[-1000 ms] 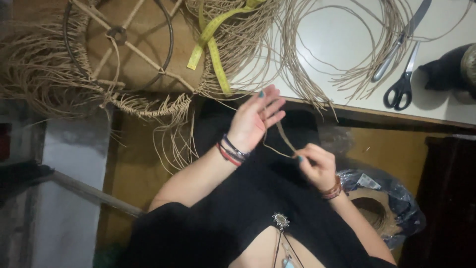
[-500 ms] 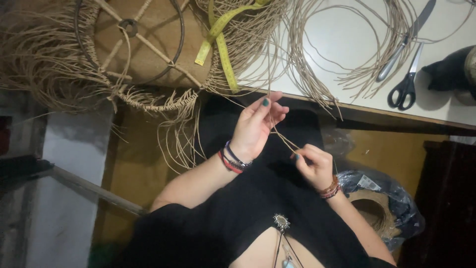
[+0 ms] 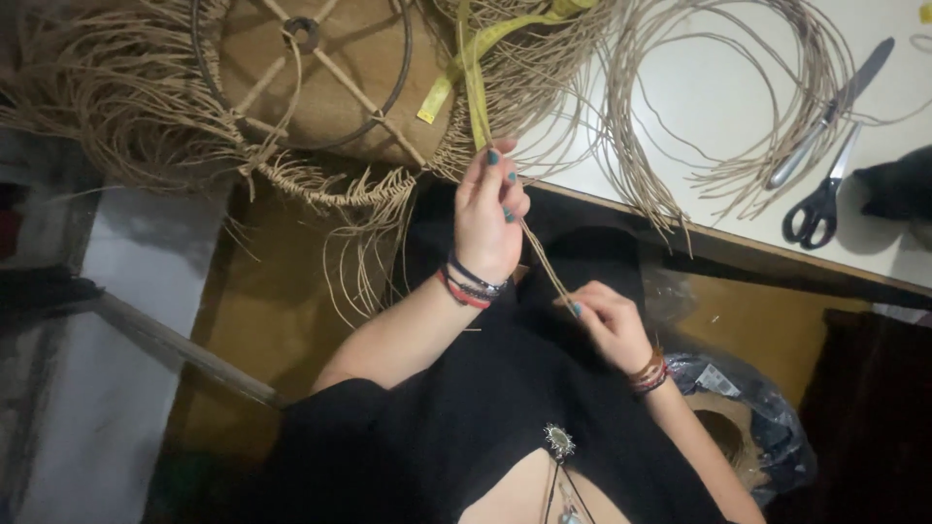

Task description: Weaving and knotting natural fibers around a circular frame to create a decorative item, including measuring and cutting the material.

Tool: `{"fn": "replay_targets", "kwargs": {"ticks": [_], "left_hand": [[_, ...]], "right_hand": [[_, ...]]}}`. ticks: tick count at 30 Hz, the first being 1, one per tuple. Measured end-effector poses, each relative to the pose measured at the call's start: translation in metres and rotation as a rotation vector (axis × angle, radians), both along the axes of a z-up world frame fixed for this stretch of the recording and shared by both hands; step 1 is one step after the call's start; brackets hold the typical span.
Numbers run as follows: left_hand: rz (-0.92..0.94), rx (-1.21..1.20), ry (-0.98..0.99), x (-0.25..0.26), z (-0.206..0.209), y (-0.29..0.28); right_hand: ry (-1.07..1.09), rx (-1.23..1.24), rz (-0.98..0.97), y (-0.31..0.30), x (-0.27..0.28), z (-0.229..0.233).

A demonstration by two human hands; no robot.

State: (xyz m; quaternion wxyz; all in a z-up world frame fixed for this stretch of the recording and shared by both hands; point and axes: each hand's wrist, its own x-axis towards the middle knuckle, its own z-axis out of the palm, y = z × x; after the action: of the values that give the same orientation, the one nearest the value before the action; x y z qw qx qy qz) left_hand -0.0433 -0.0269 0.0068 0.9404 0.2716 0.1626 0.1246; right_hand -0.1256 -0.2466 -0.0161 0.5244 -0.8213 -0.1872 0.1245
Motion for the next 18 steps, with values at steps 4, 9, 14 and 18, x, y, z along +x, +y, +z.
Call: {"fn": "replay_targets", "kwargs": {"ticks": [4,9,14,18], "left_hand": [[0.051,0.001,-0.015,0.007,-0.004,0.002],[0.039,-0.015,0.009,0.008,-0.017,0.005],[0.052,-0.017,-0.036,0.009,-0.022,0.013],[0.088,-0.113,-0.005,0.006,-0.027,0.022]], "right_hand": [[0.074,0.094,0.193,0.003,0.002,0.002],[0.017,0.016,0.296,0.0,0.006,-0.003],[0.037,-0.243,0.239,-0.002,0.006,-0.01],[0.04,-0.374,0.183,-0.002,0.004,-0.029]]}}
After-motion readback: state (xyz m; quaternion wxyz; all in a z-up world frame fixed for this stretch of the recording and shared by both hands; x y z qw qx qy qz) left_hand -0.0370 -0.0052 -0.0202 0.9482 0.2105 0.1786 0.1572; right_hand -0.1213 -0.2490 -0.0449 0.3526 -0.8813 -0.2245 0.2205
